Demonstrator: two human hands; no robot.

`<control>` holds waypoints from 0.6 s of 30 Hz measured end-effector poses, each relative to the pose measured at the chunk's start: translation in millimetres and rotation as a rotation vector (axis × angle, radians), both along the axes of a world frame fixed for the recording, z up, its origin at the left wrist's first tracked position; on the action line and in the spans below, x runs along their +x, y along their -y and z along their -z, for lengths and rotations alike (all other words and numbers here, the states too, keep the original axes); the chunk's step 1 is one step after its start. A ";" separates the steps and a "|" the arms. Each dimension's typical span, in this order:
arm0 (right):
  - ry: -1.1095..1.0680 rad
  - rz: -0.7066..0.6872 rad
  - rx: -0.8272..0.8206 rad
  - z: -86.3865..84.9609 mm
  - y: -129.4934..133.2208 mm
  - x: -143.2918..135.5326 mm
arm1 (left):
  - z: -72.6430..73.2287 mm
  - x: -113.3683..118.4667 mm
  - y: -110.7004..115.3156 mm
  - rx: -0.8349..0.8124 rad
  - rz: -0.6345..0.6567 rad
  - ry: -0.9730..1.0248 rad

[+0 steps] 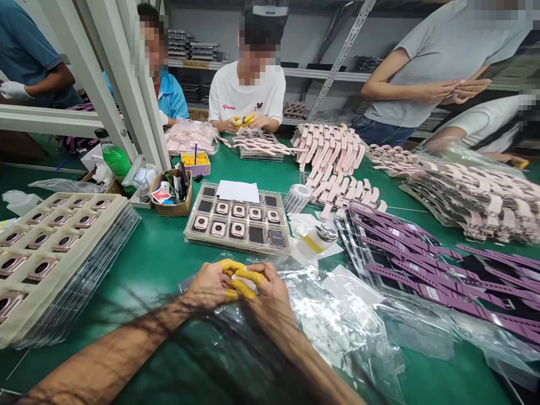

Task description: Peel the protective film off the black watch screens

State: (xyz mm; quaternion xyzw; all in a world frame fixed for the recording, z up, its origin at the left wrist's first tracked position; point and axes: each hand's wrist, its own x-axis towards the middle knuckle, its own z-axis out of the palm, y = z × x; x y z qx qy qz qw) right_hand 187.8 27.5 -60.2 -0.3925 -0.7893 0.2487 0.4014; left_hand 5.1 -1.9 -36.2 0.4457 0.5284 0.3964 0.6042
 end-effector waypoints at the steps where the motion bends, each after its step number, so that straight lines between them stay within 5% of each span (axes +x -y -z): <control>1: -0.016 0.028 -0.013 0.2 0.3 -1.9 | -1.1 0.2 -0.3 0.003 -0.011 -0.005; 4: -0.054 0.111 -0.002 -3.1 -1.0 -2.4 | -5.1 0.8 -1.3 -0.004 -0.075 -0.026; 9: -0.031 -0.056 0.062 -12.1 -6.4 1.8 | -4.7 0.4 -2.5 0.022 -0.085 0.014; 13: -0.016 0.041 -0.012 -14.2 -11.9 4.9 | -0.1 0.0 -3.1 0.031 -0.057 -0.017; 18: -0.001 -0.019 0.065 -14.0 -14.3 6.0 | -0.9 0.5 -3.1 0.052 -0.035 -0.051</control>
